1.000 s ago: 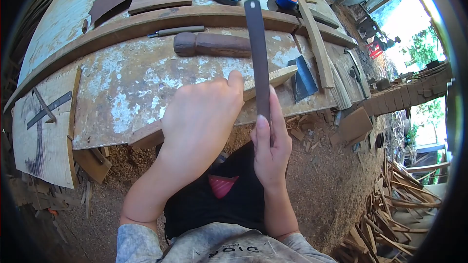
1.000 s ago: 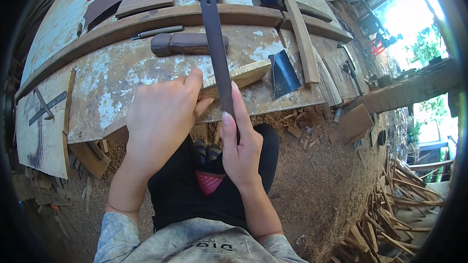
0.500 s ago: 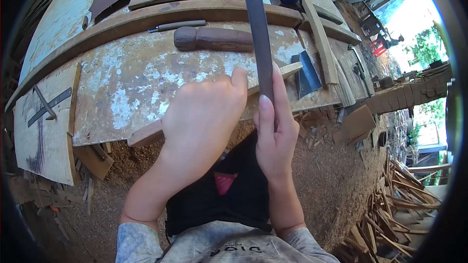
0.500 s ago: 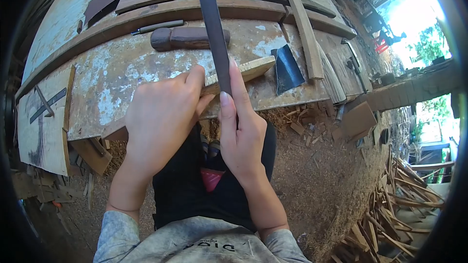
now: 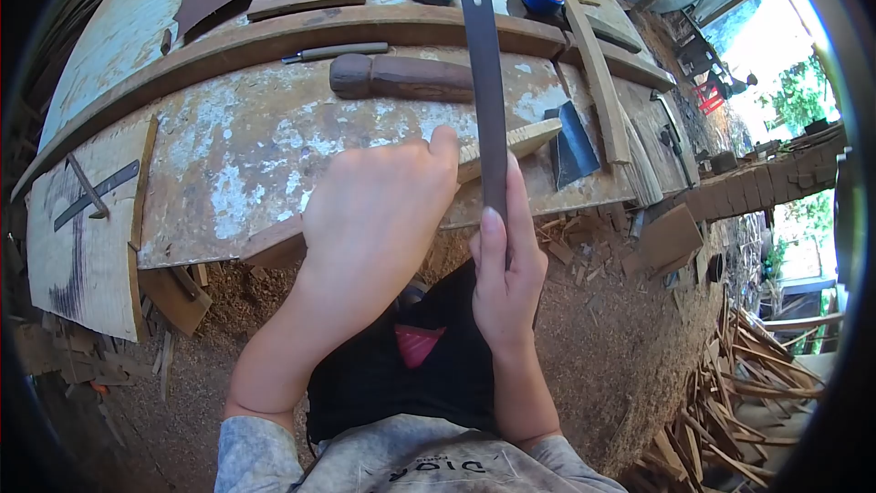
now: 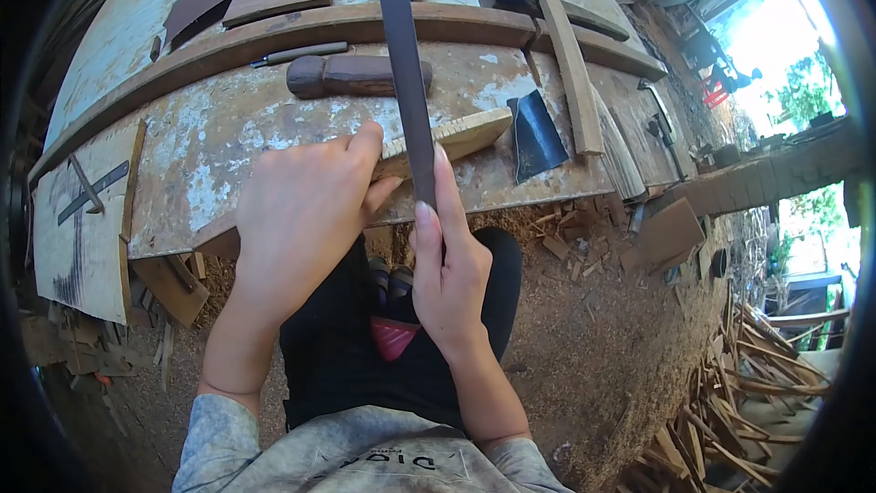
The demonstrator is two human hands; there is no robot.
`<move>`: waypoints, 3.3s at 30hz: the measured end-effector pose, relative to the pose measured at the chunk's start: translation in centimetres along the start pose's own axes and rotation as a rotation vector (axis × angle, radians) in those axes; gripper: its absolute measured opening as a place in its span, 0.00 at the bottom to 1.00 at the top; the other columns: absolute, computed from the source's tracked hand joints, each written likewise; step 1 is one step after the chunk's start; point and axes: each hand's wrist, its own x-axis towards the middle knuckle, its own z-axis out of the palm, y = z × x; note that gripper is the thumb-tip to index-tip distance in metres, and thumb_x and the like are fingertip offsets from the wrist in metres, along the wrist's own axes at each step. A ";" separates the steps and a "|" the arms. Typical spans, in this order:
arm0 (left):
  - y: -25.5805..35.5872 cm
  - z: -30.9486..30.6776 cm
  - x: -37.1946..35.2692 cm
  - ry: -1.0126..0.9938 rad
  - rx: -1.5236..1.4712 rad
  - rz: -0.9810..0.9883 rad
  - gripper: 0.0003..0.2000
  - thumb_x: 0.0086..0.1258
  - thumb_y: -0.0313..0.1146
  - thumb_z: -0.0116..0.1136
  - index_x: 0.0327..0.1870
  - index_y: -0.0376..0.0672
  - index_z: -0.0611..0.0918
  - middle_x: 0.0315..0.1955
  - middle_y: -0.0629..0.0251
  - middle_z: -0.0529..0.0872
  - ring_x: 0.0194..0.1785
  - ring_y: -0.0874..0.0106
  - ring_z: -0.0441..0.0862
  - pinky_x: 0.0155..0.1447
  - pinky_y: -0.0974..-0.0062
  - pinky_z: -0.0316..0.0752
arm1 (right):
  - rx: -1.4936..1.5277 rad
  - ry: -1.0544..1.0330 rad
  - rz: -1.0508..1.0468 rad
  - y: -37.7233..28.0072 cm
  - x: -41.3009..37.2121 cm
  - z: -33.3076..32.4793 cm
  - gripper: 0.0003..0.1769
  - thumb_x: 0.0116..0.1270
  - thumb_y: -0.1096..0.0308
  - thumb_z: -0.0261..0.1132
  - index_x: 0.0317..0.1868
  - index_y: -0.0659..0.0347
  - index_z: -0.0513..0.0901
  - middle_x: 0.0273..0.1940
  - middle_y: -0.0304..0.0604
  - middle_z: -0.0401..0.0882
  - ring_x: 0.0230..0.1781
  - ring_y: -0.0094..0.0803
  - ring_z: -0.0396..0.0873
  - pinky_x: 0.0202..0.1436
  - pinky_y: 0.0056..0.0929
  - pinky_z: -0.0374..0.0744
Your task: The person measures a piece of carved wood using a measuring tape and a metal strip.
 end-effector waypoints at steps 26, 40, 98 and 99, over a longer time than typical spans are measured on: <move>1.4 -0.6 0.2 0.007 0.039 -0.068 0.18 0.70 0.47 0.70 0.49 0.43 0.81 0.29 0.59 0.89 0.33 0.58 0.90 0.38 0.60 0.82 | -0.067 -0.056 -0.070 -0.3 -0.2 -1.5 0.32 0.82 0.75 0.58 0.83 0.55 0.65 0.36 0.51 0.83 0.26 0.29 0.78 0.35 0.28 0.79; 2.0 -0.5 -0.3 0.092 0.120 -0.006 0.16 0.71 0.45 0.69 0.42 0.41 0.80 0.28 0.58 0.89 0.32 0.58 0.90 0.35 0.61 0.83 | 0.048 -0.016 -0.072 -0.8 0.0 -0.8 0.34 0.83 0.71 0.57 0.85 0.47 0.60 0.24 0.47 0.73 0.22 0.33 0.74 0.33 0.32 0.76; 1.2 -0.1 -0.3 0.074 0.040 -0.002 0.19 0.70 0.49 0.70 0.43 0.42 0.79 0.30 0.59 0.89 0.35 0.55 0.90 0.37 0.61 0.83 | 0.436 -0.088 0.352 1.4 -1.6 -3.8 0.12 0.88 0.63 0.50 0.60 0.60 0.75 0.25 0.28 0.68 0.21 0.11 0.62 0.22 0.14 0.60; 1.2 -0.2 -0.3 0.072 0.047 -0.003 0.19 0.70 0.49 0.70 0.43 0.42 0.79 0.30 0.59 0.89 0.35 0.55 0.90 0.37 0.61 0.83 | 0.440 -0.085 0.348 1.4 -1.4 -3.8 0.12 0.88 0.63 0.50 0.59 0.60 0.75 0.25 0.28 0.68 0.21 0.11 0.62 0.22 0.14 0.60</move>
